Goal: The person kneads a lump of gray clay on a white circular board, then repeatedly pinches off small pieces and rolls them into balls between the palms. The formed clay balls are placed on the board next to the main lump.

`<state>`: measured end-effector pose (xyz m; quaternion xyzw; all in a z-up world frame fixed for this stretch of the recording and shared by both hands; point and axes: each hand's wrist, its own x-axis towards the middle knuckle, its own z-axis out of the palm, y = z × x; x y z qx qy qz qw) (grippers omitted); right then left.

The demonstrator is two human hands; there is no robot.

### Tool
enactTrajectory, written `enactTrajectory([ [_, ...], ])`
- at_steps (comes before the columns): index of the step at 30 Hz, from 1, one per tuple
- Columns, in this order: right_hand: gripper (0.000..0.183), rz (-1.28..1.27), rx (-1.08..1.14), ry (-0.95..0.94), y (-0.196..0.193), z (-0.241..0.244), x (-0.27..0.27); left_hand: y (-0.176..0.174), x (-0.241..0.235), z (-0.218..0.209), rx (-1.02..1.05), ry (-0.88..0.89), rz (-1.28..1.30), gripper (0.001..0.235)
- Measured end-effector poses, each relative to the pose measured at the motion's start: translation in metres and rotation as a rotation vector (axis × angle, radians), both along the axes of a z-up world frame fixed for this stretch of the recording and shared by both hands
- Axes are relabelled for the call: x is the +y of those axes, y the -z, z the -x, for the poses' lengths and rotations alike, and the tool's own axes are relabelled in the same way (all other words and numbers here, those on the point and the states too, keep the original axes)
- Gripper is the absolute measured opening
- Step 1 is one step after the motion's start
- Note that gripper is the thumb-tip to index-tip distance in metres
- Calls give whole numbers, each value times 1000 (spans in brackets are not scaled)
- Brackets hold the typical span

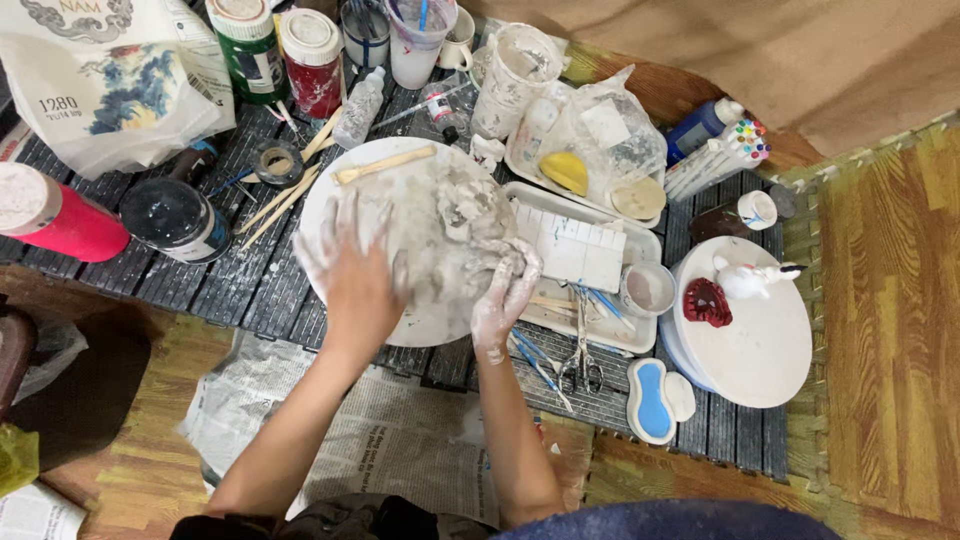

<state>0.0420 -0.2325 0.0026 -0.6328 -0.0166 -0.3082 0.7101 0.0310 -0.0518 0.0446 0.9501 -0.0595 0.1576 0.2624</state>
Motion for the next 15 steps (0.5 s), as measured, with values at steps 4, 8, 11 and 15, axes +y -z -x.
enactTrajectory([
  [4,26,-121,63,-82,9,0,-3,19,-19,-30,128,-10,58,76],
  [8,26,-34,20,-142,12,1,3,28,-16,-32,74,-41,-125,75],
  [11,22,-58,138,-109,8,9,5,18,-13,-37,133,-5,-88,72],
  [15,17,420,129,-85,-6,27,3,-13,4,-33,51,-15,79,69],
])
